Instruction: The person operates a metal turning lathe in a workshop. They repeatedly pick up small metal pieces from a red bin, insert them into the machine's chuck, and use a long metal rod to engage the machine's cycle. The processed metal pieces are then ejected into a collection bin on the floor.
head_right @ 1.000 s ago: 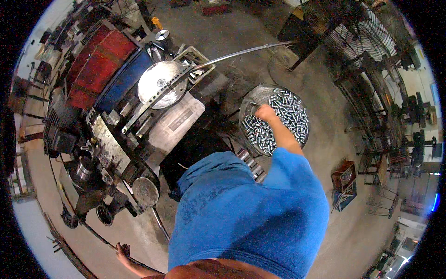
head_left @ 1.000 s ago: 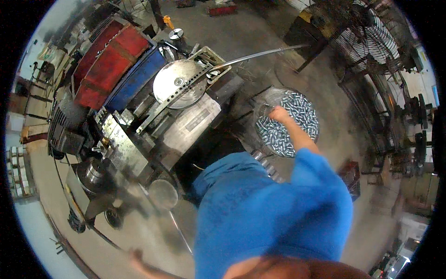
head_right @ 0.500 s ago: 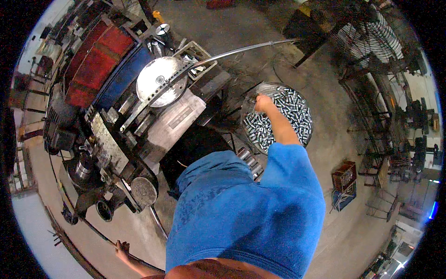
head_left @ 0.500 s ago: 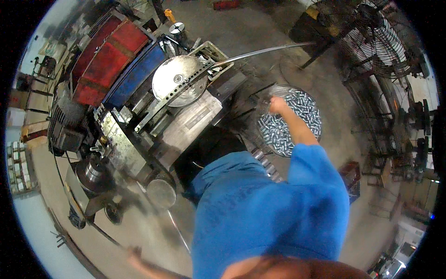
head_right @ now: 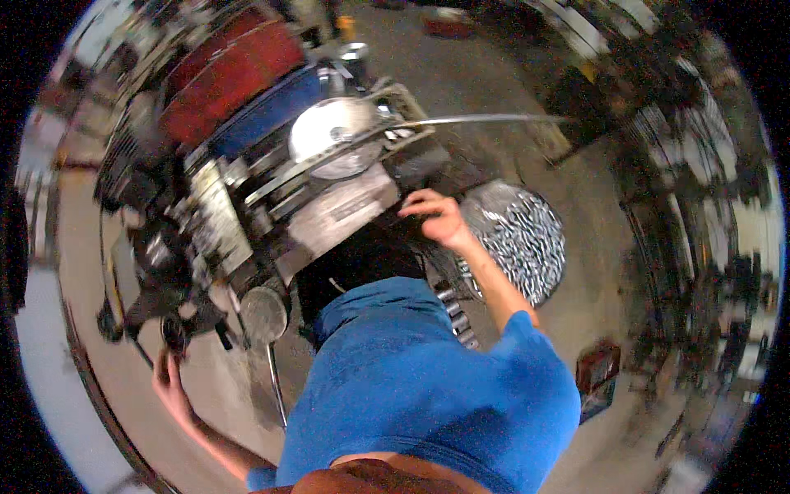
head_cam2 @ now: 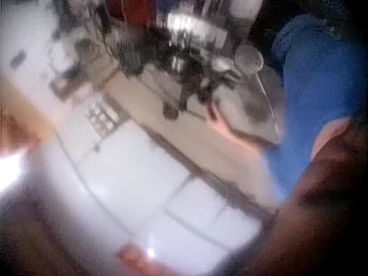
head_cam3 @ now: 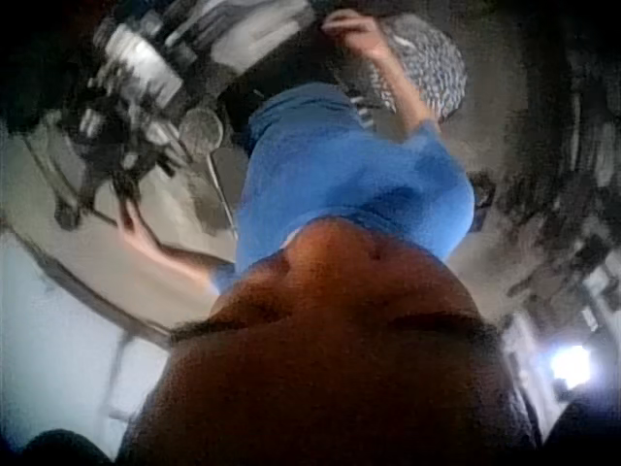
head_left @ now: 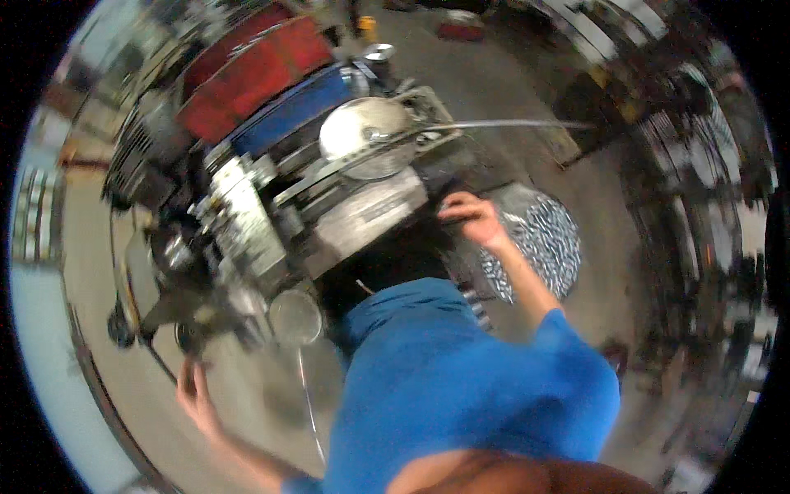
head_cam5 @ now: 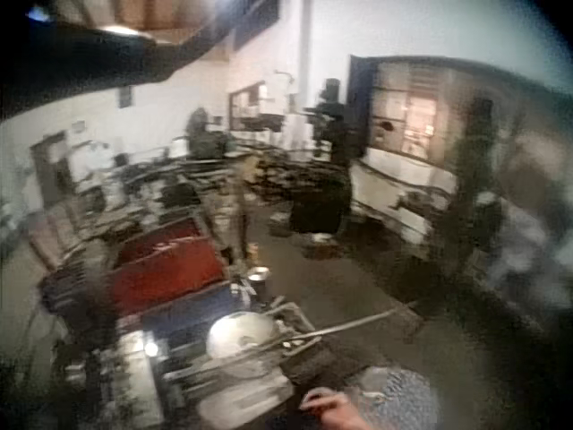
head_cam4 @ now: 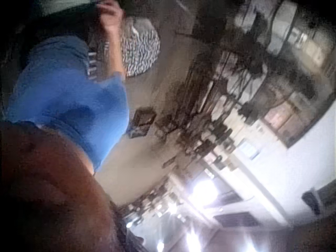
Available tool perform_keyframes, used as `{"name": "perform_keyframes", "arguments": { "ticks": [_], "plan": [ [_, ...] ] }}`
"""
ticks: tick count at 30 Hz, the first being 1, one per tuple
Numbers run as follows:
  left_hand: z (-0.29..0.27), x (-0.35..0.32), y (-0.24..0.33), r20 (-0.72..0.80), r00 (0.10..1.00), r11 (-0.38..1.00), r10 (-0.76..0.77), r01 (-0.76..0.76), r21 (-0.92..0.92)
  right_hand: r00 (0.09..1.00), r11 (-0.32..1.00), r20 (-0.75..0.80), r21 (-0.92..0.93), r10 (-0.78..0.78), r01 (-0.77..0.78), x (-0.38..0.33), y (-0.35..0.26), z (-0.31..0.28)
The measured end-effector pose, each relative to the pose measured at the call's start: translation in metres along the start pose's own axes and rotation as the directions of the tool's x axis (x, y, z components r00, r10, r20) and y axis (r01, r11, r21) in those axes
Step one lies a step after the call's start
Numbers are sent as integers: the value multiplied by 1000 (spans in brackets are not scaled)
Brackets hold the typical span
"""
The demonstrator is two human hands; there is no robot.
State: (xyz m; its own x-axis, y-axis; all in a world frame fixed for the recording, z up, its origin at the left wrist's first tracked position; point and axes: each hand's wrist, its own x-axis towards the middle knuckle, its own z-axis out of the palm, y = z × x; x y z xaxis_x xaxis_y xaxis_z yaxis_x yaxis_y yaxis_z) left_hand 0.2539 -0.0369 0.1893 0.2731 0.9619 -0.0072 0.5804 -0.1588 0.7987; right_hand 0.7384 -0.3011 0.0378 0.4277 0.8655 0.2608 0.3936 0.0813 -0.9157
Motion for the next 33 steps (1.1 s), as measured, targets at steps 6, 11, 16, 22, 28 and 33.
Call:
{"name": "perform_keyframes", "arguments": {
  "ticks": [6,11,16,22,28,33],
  "plan": [
    [132,21,65,569,813,854,121,207,-477,808,854,369,433,-458,287,88,-112,141],
    [155,6,57,573,763,390,298,450,-803,743,806,326,333,-585,489,102,-129,180],
    [134,9,46,350,917,916,190,-38,-399,648,734,427,59,-631,677,104,-159,199],
    [115,26,32,251,953,953,168,-92,-290,514,637,546,48,-662,769,130,-173,223],
    [86,33,25,167,985,904,51,25,-427,416,649,696,95,-586,755,163,-196,253],
    [-10,30,-13,-107,981,946,-160,122,-299,479,507,822,-284,-308,814,232,-191,305]
  ]
}}
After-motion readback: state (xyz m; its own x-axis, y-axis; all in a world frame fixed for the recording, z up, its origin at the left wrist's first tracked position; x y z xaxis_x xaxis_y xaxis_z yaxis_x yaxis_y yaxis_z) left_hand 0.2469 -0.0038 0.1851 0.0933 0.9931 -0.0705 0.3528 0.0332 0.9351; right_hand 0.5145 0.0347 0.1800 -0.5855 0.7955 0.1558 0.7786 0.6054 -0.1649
